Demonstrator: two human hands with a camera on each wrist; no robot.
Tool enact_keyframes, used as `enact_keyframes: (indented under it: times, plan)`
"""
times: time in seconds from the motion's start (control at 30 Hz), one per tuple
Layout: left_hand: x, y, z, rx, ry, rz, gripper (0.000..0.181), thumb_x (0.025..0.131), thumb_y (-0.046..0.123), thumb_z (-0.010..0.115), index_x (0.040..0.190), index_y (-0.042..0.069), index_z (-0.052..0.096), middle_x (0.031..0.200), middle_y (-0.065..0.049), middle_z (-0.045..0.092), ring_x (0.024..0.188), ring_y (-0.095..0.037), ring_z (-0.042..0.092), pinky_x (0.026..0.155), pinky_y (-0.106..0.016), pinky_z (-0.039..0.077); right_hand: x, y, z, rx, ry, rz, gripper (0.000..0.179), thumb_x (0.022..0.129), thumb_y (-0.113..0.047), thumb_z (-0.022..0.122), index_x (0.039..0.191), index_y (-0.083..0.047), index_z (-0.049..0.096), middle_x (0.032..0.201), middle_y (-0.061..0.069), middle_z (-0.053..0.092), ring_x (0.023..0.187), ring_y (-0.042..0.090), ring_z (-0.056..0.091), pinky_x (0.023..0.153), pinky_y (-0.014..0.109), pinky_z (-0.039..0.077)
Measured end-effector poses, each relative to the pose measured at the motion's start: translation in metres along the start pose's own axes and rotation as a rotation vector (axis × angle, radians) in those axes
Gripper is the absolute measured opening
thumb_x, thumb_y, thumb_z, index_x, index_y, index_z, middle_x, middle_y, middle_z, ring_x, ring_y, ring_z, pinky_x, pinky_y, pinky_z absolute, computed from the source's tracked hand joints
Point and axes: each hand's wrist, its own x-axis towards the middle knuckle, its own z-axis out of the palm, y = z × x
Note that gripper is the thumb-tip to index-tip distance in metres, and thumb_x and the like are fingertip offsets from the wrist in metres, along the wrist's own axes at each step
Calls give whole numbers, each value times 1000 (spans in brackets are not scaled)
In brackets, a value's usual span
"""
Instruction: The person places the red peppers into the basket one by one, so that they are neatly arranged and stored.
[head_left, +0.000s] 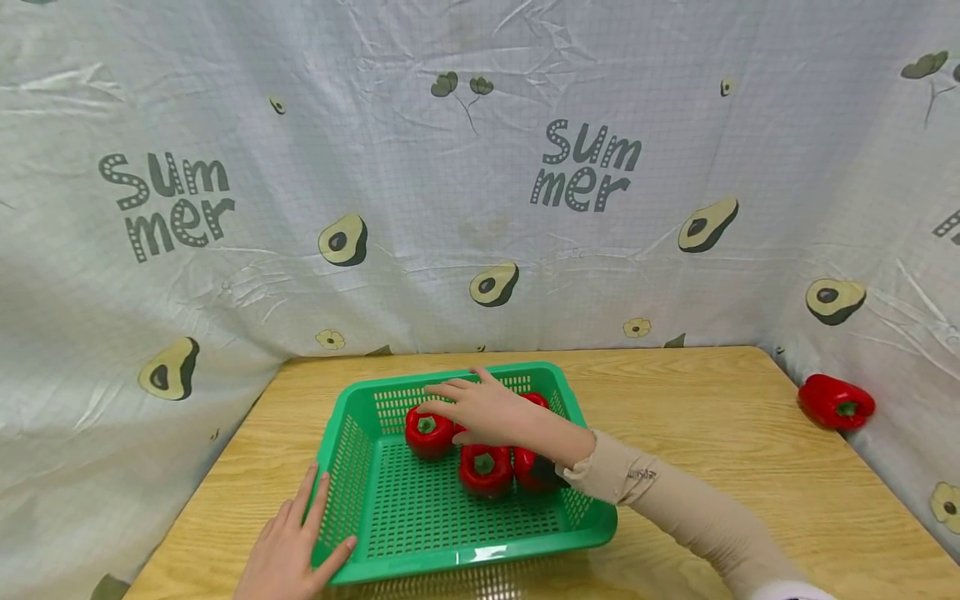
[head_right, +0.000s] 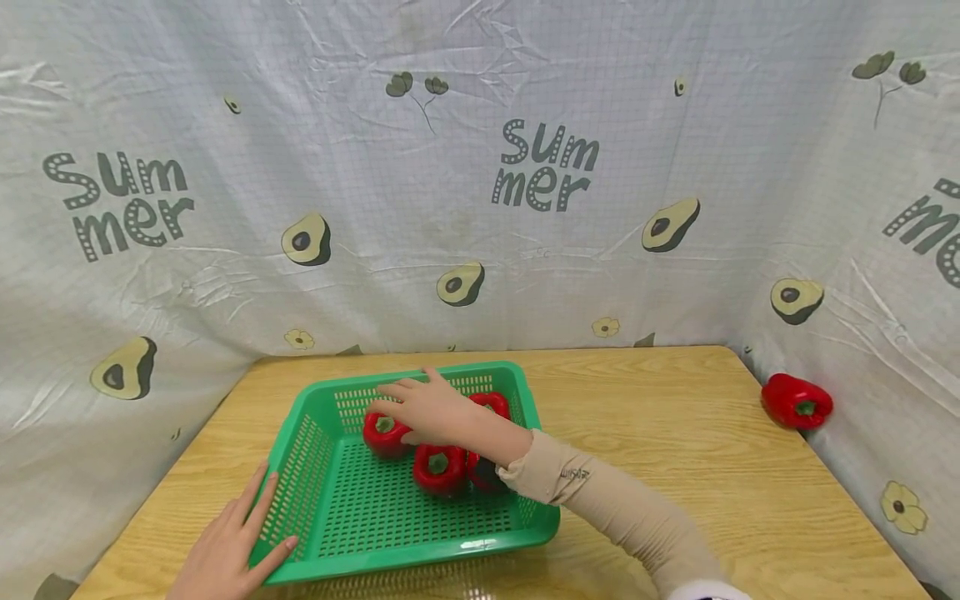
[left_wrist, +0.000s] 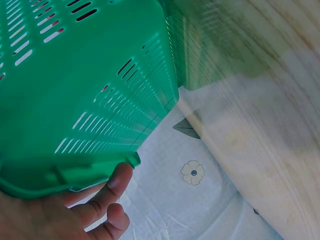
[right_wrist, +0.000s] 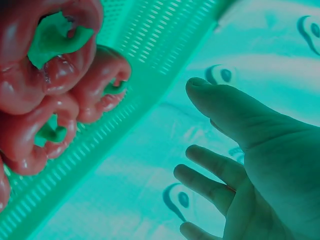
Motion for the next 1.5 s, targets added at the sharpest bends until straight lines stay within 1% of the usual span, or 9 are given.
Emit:
enact_keyframes:
  times: [0.27,0.5,0.7,0.97,1.1,1.17,1.23,1.33,1.5]
  plan:
    - [2,0,2,-5,5,4,85,78,53,57,137,-3,30,141,-21,28,107,-40,50,78,-52,44,-35,7,-2,1,129,-19,58,82,-37,62,134,-25,39,141,-1,38,126,14,41,102,45,29]
    - [1,-2,4,-5,21,20,85,78,52,57,137,-4,29,140,-22,29,106,-41,50,77,-52,44,-69,18,4,10,241,10,50,83,-35,61,129,-25,44,136,0,44,121,16,45,97,46,32]
    - [1,-3,5,-3,40,34,85,78,51,58,136,-5,31,139,-22,30,104,-40,51,76,-51,45,-104,31,20,54,328,41,49,79,-30,66,125,-23,49,130,1,50,114,19,49,95,50,34]
    - [1,-3,4,2,23,16,84,78,51,58,136,-5,31,140,-21,28,103,-39,52,75,-51,45,-144,49,52,36,504,50,50,70,-23,73,118,-20,57,114,1,61,102,18,54,85,42,38]
    - [2,-3,4,-1,30,19,84,78,50,58,135,-5,32,140,-21,29,102,-38,53,74,-50,46,-163,59,67,45,608,67,31,87,-30,57,114,-16,60,109,1,63,96,17,54,82,39,39]
    - [2,-3,4,-3,38,22,84,78,50,58,135,-5,33,139,-21,30,102,-38,53,74,-50,46,-173,64,74,43,651,83,32,92,-35,45,113,-15,61,108,1,63,95,17,55,80,39,40]
    - [2,-3,4,-5,48,28,84,78,50,59,135,-5,32,139,-21,30,103,-39,52,75,-50,45,-182,69,81,47,676,111,38,94,-38,37,113,-15,61,107,1,63,94,17,54,78,38,39]
    - [1,-3,3,-8,54,36,84,78,49,59,136,-5,31,139,-22,30,104,-39,52,76,-51,45,-197,76,91,43,695,164,41,95,-39,34,110,-15,63,104,1,64,92,18,53,77,37,38]
    - [1,-2,3,-11,56,39,83,78,49,59,135,-5,32,139,-22,31,103,-39,52,76,-50,45,-221,86,107,26,688,273,52,96,-44,24,104,-12,65,99,1,64,90,18,51,76,35,35]
